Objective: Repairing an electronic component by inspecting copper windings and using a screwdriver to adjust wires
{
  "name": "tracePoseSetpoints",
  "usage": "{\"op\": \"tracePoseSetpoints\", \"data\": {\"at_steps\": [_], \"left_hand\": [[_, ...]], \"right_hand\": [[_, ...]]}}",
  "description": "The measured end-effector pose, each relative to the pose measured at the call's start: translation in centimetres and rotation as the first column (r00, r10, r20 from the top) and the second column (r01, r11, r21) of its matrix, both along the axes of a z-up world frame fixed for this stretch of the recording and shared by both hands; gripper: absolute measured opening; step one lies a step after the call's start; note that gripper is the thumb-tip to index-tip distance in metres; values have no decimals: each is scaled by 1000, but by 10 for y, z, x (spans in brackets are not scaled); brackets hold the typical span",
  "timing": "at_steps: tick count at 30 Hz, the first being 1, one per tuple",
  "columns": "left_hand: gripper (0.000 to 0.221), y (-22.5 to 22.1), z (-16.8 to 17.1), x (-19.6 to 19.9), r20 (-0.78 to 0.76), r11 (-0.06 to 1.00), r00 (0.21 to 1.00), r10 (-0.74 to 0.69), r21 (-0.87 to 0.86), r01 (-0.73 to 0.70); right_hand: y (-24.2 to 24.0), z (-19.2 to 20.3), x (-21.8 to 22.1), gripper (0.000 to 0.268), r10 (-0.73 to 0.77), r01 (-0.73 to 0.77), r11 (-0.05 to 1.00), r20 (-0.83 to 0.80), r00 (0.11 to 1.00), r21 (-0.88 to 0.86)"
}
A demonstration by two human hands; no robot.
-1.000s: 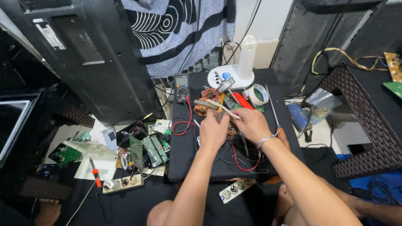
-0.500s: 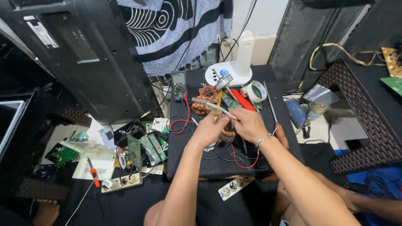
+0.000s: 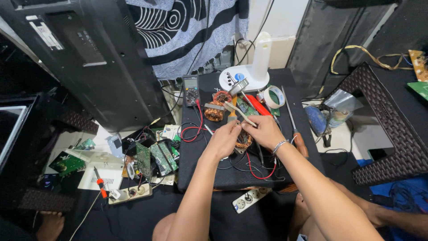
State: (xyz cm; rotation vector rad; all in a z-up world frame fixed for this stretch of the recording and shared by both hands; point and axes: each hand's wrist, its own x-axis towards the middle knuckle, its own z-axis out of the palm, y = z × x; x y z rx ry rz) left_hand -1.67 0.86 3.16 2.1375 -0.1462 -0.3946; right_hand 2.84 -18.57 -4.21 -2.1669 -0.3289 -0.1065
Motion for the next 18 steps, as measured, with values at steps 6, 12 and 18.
{"op": "tracePoseSetpoints", "data": {"at_steps": [6, 12, 18], "left_hand": [[57, -7, 15, -4, -20, 1000, 1000, -4, -21, 4], [54, -9, 0, 3, -48, 993, 997, 59, -96, -63], [48, -18, -28, 15, -73, 958, 983, 170, -222, -183]], "right_hand": [[7, 38, -8, 14, -52, 62, 991, -89, 995, 122], [3, 8, 5, 23, 13, 228, 846, -445, 896, 482], [10, 19, 1, 22, -58, 307, 785, -429, 901, 538]]}}
